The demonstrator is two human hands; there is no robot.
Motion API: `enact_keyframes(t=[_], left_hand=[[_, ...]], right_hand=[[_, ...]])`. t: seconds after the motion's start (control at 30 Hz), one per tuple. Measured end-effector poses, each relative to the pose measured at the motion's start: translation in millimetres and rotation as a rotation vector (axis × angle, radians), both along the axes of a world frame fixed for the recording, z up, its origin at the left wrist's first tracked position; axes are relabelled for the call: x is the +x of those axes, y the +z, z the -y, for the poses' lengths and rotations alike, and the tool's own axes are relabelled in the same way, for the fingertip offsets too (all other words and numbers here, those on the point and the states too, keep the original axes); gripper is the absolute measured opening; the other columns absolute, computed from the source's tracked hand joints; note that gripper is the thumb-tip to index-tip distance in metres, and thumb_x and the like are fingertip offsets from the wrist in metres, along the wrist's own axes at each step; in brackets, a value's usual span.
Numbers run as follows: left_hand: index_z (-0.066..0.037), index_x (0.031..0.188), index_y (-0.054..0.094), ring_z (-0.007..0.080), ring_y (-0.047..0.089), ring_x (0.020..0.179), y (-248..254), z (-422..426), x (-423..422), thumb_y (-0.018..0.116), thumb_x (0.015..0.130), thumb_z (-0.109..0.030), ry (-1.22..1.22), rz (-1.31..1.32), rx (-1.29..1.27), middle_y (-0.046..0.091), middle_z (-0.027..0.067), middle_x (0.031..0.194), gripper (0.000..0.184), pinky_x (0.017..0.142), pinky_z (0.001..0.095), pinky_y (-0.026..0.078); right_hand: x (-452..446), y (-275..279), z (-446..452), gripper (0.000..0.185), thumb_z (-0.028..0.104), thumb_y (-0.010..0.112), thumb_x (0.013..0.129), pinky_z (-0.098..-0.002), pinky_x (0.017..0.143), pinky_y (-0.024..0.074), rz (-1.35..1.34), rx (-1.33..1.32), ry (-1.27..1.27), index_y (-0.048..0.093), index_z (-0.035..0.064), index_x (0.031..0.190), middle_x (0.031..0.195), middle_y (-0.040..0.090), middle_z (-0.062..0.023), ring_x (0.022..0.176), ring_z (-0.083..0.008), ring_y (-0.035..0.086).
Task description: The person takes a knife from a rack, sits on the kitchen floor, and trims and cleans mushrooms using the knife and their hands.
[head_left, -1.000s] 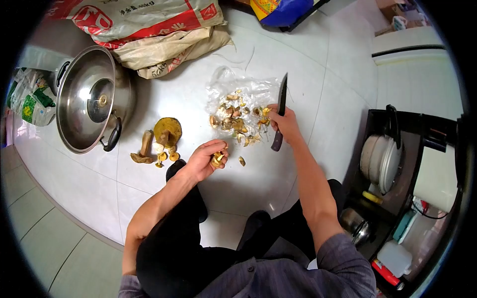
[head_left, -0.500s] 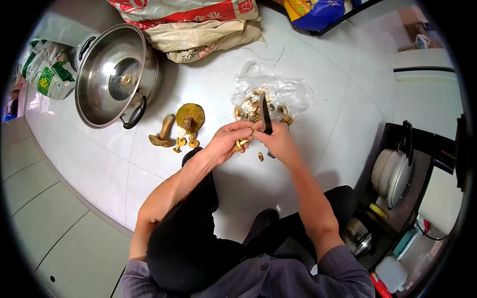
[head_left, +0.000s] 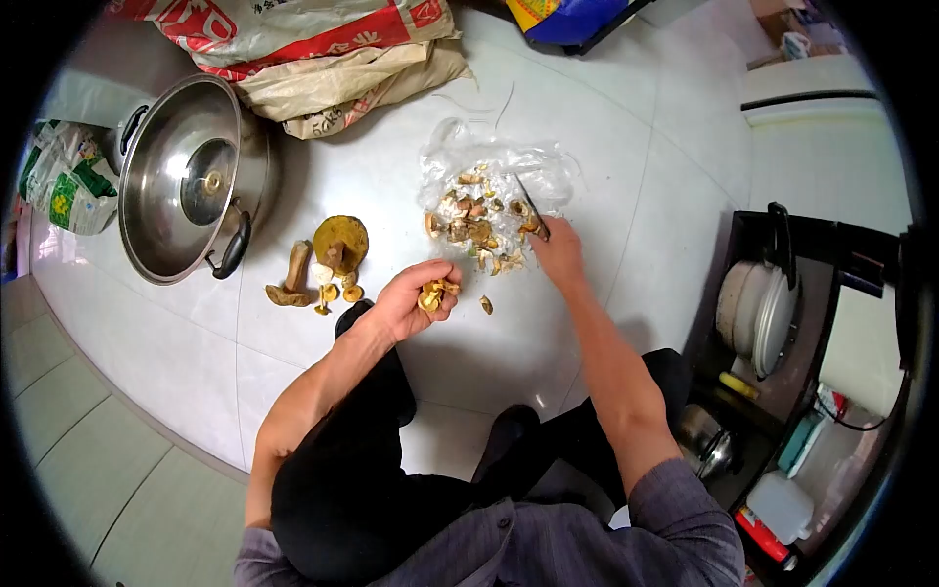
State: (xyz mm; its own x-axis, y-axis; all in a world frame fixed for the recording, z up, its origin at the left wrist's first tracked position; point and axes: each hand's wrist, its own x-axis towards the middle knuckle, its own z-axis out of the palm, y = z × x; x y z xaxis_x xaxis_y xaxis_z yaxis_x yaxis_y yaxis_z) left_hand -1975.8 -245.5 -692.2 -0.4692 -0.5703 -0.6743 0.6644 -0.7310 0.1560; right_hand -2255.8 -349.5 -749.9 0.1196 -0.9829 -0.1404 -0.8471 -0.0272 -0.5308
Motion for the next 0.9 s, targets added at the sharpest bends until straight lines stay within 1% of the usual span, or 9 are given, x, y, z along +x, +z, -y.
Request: enact_keyframes(t=[0.1,0.2,0.27,0.3,0.37,0.57,0.7,0.77,0.9], left_hand=[[-0.005,0.095,0.065,0.0175,0.063,0.068,1,-2,1,0.059,0.099,-0.023,0.012,-0.052,-0.052,0.066,0.0071,0.085,0.019,0.052,0.0271,0.046],[-0.005,0.096,0.065,0.0173,0.063,0.069,-6,-5,5,0.06,0.099,-0.024,0.008,-0.077,-0.081,0.066,0.007,0.085,0.019,0.053,0.0277,0.046],[-0.006,0.096,0.064,0.0173,0.063,0.069,-4,-6,4,0.06,0.099,-0.024,0.014,-0.053,-0.058,0.066,0.007,0.085,0.019,0.053,0.0277,0.046],[-0.006,0.096,0.064,0.0173,0.064,0.069,-2,-5,3,0.06,0.099,-0.024,0.011,-0.025,-0.038,0.066,0.0071,0.084,0.019,0.053,0.0278,0.046],[-0.006,0.097,0.064,0.0171,0.063,0.069,-2,-2,1,0.061,0.099,-0.024,0.009,-0.027,-0.055,0.066,0.0072,0.085,0.018,0.053,0.0276,0.046],[-0.006,0.101,0.065,0.0158,0.064,0.069,-1,4,0,0.063,0.098,-0.02,0.016,0.018,-0.096,0.068,0.0066,0.087,0.014,0.055,0.0269,0.049],[-0.006,0.117,0.065,0.0163,0.065,0.068,0,8,-1,0.063,0.097,-0.015,0.047,0.093,-0.108,0.07,0.0097,0.094,0.022,0.054,0.0272,0.05],[-0.006,0.122,0.064,0.0156,0.066,0.069,8,12,-2,0.062,0.098,-0.013,0.094,0.117,-0.135,0.071,0.0105,0.097,0.025,0.054,0.0265,0.051],[-0.003,0.124,0.062,0.0146,0.064,0.07,14,16,0,0.068,0.095,-0.012,0.112,0.196,-0.16,0.07,0.0084,0.098,0.031,0.054,0.0262,0.051]], right_hand=[[0,-11,7,0.032,0.021,0.073,0.081,-0.0469,0.086,0.0487,-0.071,0.103,0.053,0.069,0.003,0.108,0.104,0.064,-0.0182,0.1,-0.0361,0.061],[-3,-17,13,0.031,0.019,0.073,0.082,-0.0462,0.08,0.0499,-0.083,0.041,0.042,0.069,0.0042,0.109,0.096,0.066,-0.0159,0.089,-0.0356,0.063],[-6,-10,14,0.019,0.013,0.071,0.087,-0.036,0.063,0.0499,0.28,0.18,-0.116,0.066,-0.0003,0.1,0.083,0.062,-0.0064,0.069,-0.0191,0.059],[-5,0,15,0.019,0.013,0.071,0.087,-0.036,0.063,0.0499,0.277,0.18,-0.115,0.066,-0.0003,0.1,0.083,0.062,-0.0064,0.069,-0.0191,0.059],[1,27,20,0.018,0.011,0.068,0.091,-0.0288,0.053,0.0453,0.702,0.626,-0.32,0.063,-0.0005,0.105,0.079,0.06,-0.0029,0.063,-0.0113,0.055],[28,45,4,0.021,0.009,0.069,0.089,-0.0279,0.051,0.0415,1.056,0.739,-0.459,0.06,0.0009,0.106,0.068,0.055,-0.001,0.058,-0.0103,0.052],[55,63,-10,0.019,0.008,0.069,0.087,-0.0259,0.051,0.0407,1.128,0.739,-0.316,0.063,0.0007,0.104,0.068,0.056,-0.0002,0.057,-0.0094,0.051],[70,73,-20,0.017,0.007,0.07,0.087,-0.0242,0.053,0.0403,0.936,0.635,-0.165,0.066,0.0009,0.102,0.069,0.057,0.0009,0.058,-0.0086,0.051],[90,91,-32,0.015,0.006,0.07,0.086,-0.023,0.054,0.0388,0.806,0.519,-0.044,0.071,0.0038,0.101,0.068,0.055,0.0046,0.06,-0.005,0.05]])
